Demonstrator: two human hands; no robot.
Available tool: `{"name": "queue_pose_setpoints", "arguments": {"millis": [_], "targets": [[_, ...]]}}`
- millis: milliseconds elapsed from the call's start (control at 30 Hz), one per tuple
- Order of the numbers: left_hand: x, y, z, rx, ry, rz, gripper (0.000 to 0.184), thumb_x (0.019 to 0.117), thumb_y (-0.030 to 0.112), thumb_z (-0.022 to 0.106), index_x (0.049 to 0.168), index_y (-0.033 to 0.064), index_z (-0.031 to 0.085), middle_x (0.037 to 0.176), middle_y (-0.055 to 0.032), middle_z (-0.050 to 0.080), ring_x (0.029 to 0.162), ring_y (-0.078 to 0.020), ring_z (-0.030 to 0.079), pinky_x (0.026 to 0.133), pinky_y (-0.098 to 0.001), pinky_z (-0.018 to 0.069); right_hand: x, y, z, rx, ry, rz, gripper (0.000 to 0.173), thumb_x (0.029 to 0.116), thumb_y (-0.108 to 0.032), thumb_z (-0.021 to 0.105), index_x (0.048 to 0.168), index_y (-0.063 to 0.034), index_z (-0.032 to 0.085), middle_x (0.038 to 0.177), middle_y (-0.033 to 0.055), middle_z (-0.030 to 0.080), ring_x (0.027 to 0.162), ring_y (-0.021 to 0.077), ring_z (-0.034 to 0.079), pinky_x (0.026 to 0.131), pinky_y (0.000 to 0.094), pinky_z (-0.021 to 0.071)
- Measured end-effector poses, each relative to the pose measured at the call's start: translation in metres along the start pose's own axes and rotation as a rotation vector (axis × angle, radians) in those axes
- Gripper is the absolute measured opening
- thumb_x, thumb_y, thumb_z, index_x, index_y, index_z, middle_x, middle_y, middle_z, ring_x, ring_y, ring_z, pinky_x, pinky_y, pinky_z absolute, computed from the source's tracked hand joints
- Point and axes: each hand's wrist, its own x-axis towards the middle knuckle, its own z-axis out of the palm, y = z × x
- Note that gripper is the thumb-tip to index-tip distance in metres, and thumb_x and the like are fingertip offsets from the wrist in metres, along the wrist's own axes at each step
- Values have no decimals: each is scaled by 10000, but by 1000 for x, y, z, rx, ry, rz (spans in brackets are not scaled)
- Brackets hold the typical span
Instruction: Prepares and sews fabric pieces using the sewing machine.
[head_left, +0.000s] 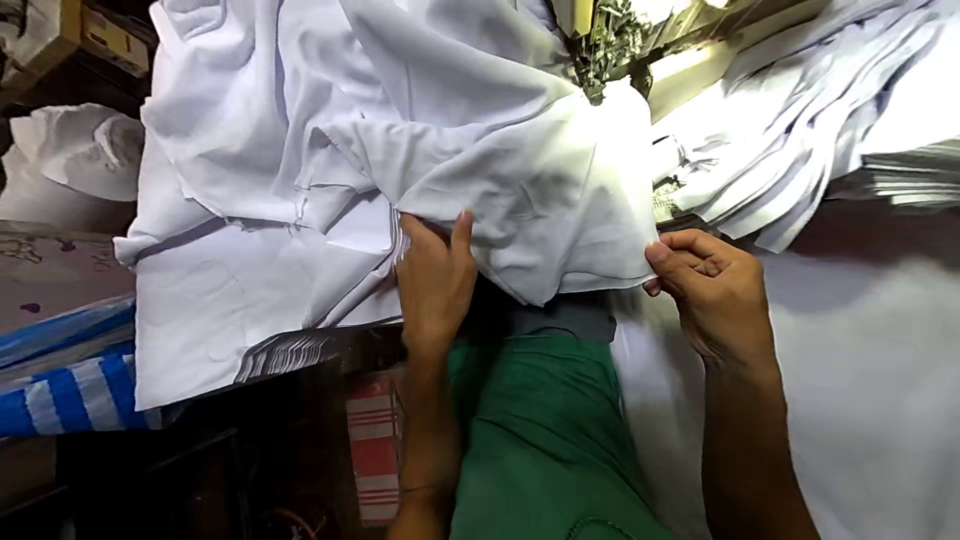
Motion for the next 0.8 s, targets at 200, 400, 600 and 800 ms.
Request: {"name": "queue_pose_setpoints", "arguments": {"millis": [200,400,600,800], "targets": [[44,21,-20,51,432,122,494,1086,354,465,1415,-12,502,969,-225,702,867,-358,704,772,-542,550,-5,-5,2,-58,47,-155,145,938,-83,705,1074,-94,658,773,-86,713,636,15,671,586,177,583],[113,11,-64,251,253,121,453,1074,312,433,1094,-78,662,1067,-340,659,1036,-512,632,862,-712,439,-19,1,32,-2,49,-278,281,951,-71,695,1184,-131,549,827,-91,721,671,8,675,607,173,581],[91,6,-62,318,382,372,546,1003,352,573,1337,-79,525,1210,-322,613,1127,-496,590,931,-624,464,-19,20,35,11,98,-231,243,940,-60,723,1146,-92,597,828,-45,714,675,42,683,599,203,597],[-17,55,31,25,-190,1092,1002,825,463,801,1585,7,334,1658,-226,275,1559,-388,198,1251,-644,144,-19,6,28,-34,11,-244,227,952,-82,721,1157,-59,626,849,-18,716,673,56,679,576,202,590]]}}
